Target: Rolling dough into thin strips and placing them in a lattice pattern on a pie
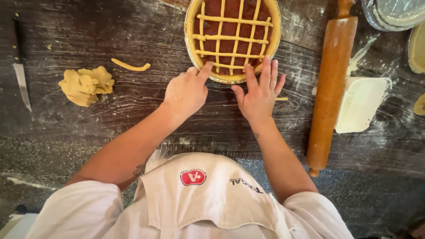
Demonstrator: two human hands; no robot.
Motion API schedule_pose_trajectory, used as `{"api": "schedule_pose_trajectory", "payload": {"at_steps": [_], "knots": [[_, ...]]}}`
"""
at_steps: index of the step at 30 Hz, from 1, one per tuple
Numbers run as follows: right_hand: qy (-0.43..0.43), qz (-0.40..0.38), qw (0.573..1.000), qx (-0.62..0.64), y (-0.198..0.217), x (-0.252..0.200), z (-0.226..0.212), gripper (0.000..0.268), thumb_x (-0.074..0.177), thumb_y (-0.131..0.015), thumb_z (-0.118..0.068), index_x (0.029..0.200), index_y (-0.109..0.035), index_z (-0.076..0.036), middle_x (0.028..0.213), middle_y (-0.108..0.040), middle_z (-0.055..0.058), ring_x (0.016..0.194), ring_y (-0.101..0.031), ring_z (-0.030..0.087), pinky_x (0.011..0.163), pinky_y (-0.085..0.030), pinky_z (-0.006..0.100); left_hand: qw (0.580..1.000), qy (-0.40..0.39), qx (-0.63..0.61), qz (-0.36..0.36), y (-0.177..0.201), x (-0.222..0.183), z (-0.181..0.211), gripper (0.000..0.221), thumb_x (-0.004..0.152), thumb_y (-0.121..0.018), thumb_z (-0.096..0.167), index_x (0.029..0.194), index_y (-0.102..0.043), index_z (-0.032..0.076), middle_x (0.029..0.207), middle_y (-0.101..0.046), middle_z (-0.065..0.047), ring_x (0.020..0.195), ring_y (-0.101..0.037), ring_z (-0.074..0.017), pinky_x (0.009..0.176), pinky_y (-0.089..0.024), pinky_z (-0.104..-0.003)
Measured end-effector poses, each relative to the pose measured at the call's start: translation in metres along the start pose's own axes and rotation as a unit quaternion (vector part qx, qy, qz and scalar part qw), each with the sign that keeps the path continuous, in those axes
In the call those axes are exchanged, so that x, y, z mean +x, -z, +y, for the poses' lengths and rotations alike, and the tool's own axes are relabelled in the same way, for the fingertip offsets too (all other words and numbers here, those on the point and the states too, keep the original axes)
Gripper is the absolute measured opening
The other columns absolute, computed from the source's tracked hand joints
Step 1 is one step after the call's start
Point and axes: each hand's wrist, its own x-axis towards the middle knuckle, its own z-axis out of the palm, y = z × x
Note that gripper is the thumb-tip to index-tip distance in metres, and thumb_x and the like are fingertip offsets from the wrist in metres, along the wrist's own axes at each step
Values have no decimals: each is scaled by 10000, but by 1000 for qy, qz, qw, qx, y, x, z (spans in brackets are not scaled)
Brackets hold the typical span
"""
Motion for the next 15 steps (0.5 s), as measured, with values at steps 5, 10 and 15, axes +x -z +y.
{"api": "schedule_pose_trajectory", "payload": {"at_steps": [5,10,15], "knots": [[-8,-17,1000,18,-5,-7,3,844,1009,-420,-766,1478,-602,-89,1642,-283,244,1522,-236,453,1163,-114,671,1000,-5,4,27,-15,0,-4,567,906,-544,247,1470,-496,218,982,-594,-102,802,-726,-397,651,-628,-515],[4,-79,996,28,-16,0,-20,867,968,-289,-829,1559,-506,-232,1668,-211,228,1544,-120,447,1180,-17,682,1000,11,-14,-24,-8,5,0,589,914,-516,258,1500,-465,230,1032,-607,-112,860,-722,-417,711,-626,-530],[31,-101,994,19,-2,3,-36,823,980,-405,-783,1568,-498,-216,1679,-191,246,1552,-124,457,1175,-18,698,1000,9,-18,-20,-2,0,1,555,910,-513,246,1463,-493,204,1025,-598,-128,856,-717,-429,713,-624,-538]]}}
